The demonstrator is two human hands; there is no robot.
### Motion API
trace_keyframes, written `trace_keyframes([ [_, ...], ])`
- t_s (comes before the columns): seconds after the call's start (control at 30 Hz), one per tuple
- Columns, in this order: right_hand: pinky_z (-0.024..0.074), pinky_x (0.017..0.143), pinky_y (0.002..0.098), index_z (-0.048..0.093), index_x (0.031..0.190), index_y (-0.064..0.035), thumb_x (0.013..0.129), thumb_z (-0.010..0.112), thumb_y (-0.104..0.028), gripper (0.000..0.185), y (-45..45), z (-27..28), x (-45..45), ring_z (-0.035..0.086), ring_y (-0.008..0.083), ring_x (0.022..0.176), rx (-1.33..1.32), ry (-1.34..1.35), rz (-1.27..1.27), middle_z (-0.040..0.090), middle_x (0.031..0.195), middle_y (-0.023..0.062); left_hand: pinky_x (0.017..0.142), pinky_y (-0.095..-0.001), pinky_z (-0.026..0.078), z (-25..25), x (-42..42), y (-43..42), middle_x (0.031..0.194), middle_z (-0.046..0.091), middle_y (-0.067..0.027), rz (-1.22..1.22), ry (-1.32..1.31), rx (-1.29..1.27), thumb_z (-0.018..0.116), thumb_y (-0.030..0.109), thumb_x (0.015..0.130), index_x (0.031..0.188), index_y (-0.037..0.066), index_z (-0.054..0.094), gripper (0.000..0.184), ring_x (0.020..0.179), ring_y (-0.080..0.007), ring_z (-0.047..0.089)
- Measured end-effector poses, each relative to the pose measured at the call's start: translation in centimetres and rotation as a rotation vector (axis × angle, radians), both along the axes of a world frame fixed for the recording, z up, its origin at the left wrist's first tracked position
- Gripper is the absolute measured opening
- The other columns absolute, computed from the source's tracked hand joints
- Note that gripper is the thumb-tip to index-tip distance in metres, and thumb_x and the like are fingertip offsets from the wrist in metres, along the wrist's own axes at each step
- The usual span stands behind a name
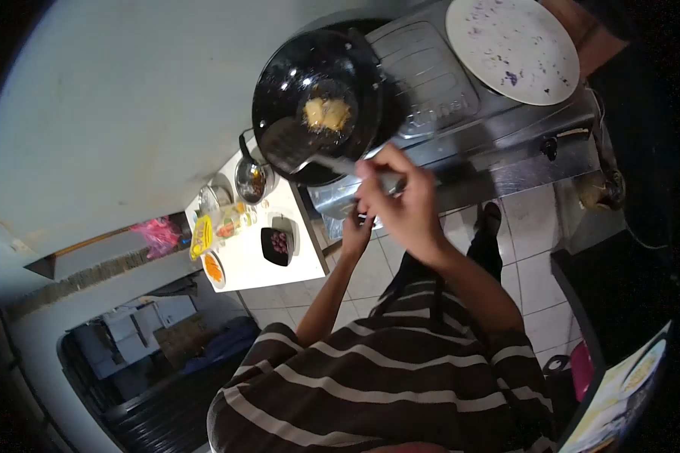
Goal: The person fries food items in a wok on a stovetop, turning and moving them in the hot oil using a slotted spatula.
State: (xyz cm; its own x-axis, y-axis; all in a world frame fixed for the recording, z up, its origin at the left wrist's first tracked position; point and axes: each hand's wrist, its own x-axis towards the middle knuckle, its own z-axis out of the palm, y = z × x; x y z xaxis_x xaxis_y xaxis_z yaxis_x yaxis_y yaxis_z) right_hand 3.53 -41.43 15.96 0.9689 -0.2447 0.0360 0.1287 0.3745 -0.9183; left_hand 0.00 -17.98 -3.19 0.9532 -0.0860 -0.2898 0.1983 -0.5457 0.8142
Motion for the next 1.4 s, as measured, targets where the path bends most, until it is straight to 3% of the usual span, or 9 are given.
trace_keyframes([
  [0.3, 0.0516, 0.067, 0.0307, 0.062, 0.096, 0.0000, 0.088, 0.066, -0.001, 0.009, -2.0, -3.4, -2.3, 0.067, 0.0207, 0.075, 0.150, -0.229, -0.084, 0.065, 0.086, 0.0116, 0.057, -0.0269, 0.049, -0.6, -1.5, -1.7, 0.083, 0.067, -0.0080, 0.079, -0.004, 0.221, 0.062, 0.028, 0.099, 0.106, -0.001, 0.059, 0.030, 0.070, -0.0134, 0.064],
  [0.63, 0.0479, 0.058, 0.0305, 0.058, 0.092, -0.0036, 0.088, 0.066, -0.009, 0.011, -1.5, -5.6, -3.7, 0.066, 0.0166, 0.064, 0.354, -0.235, -0.135, 0.063, 0.078, 0.0090, 0.058, -0.0265, 0.049, -0.8, -2.4, -4.4, 0.088, 0.068, -0.0072, 0.157, -0.114, 0.608, 0.060, 0.030, 0.100, 0.105, 0.001, 0.059, 0.029, 0.071, -0.0134, 0.065],
  [0.97, 0.0394, 0.050, 0.0314, 0.060, 0.078, -0.0008, 0.094, 0.065, -0.017, 0.023, -1.4, -2.2, -2.7, 0.054, 0.0143, 0.055, 0.182, -0.244, -0.054, 0.060, 0.067, 0.0063, 0.074, -0.0311, 0.053, -2.0, -8.8, -1.4, 0.104, 0.068, -0.0090, 0.127, 0.065, -0.042, 0.056, 0.032, 0.102, 0.121, 0.002, 0.057, 0.036, 0.090, -0.0190, 0.068],
  [1.03, 0.0375, 0.050, 0.0284, 0.058, 0.077, -0.0012, 0.097, 0.062, -0.018, 0.026, -2.0, -0.2, -2.7, 0.051, 0.0088, 0.055, 0.165, -0.161, 0.018, 0.058, 0.064, 0.0032, 0.084, -0.0334, 0.052, 2.0, -10.0, -2.8, 0.110, 0.068, -0.0087, -0.032, -0.147, 0.117, 0.057, 0.031, 0.101, 0.128, 0.001, 0.056, 0.040, 0.101, -0.0220, 0.065],
  [1.07, 0.0364, 0.051, 0.0266, 0.058, 0.079, -0.0017, 0.098, 0.061, -0.019, 0.026, -2.0, 0.2, -2.6, 0.048, 0.0062, 0.056, 0.156, -0.127, 0.036, 0.055, 0.063, 0.0009, 0.091, -0.0340, 0.050, 5.4, -9.7, -4.4, 0.118, 0.066, -0.0086, 0.071, 0.065, 0.098, 0.058, 0.029, 0.100, 0.130, -0.001, 0.055, 0.043, 0.109, -0.0239, 0.060],
  [1.1, 0.0353, 0.051, 0.0248, 0.058, 0.080, -0.0023, 0.099, 0.060, -0.020, 0.026, -2.0, 0.5, -2.4, 0.046, 0.0037, 0.057, 0.146, -0.087, 0.047, 0.052, 0.061, -0.0015, 0.076, -0.0323, 0.054, 6.2, -9.6, -3.8, 0.112, 0.067, -0.0125, 0.164, 0.205, 0.055, 0.058, 0.030, 0.101, 0.118, -0.003, 0.059, 0.037, 0.094, -0.0205, 0.068],
  [1.17, 0.0334, 0.052, 0.0224, 0.059, 0.083, -0.0027, 0.101, 0.057, -0.021, 0.026, -2.7, 1.7, -1.8, 0.043, 0.0011, 0.058, 0.197, -0.002, 0.054, 0.047, 0.060, -0.0042, 0.075, -0.0312, 0.054, 6.9, -10.0, -2.1, 0.107, 0.068, -0.0115, 0.231, 0.205, -0.002, 0.058, 0.030, 0.101, 0.117, -0.001, 0.060, 0.035, 0.088, -0.0200, 0.070],
  [1.37, 0.0338, 0.052, 0.0221, 0.065, 0.094, -0.0029, 0.102, 0.054, -0.017, 0.020, -3.7, 2.2, 1.5, 0.044, 0.0030, 0.057, -0.250, 0.019, 0.011, 0.049, 0.062, -0.0044, 0.083, -0.0333, 0.054, 5.3, -9.6, 3.6, 0.110, 0.065, -0.0084, 0.393, 0.172, -0.139, 0.057, 0.031, 0.102, 0.123, 0.004, 0.058, 0.035, 0.099, -0.0194, 0.067],
  [1.4, 0.0343, 0.052, 0.0221, 0.065, 0.094, -0.0032, 0.102, 0.054, -0.017, 0.020, -3.6, 2.4, 2.1, 0.045, 0.0032, 0.057, -0.293, 0.024, 0.005, 0.050, 0.062, -0.0040, 0.085, -0.0359, 0.054, 3.4, -9.4, 5.2, 0.121, 0.061, -0.0115, 0.380, 0.141, -0.153, 0.059, 0.031, 0.100, 0.129, 0.003, 0.054, 0.040, 0.105, -0.0233, 0.066],
])
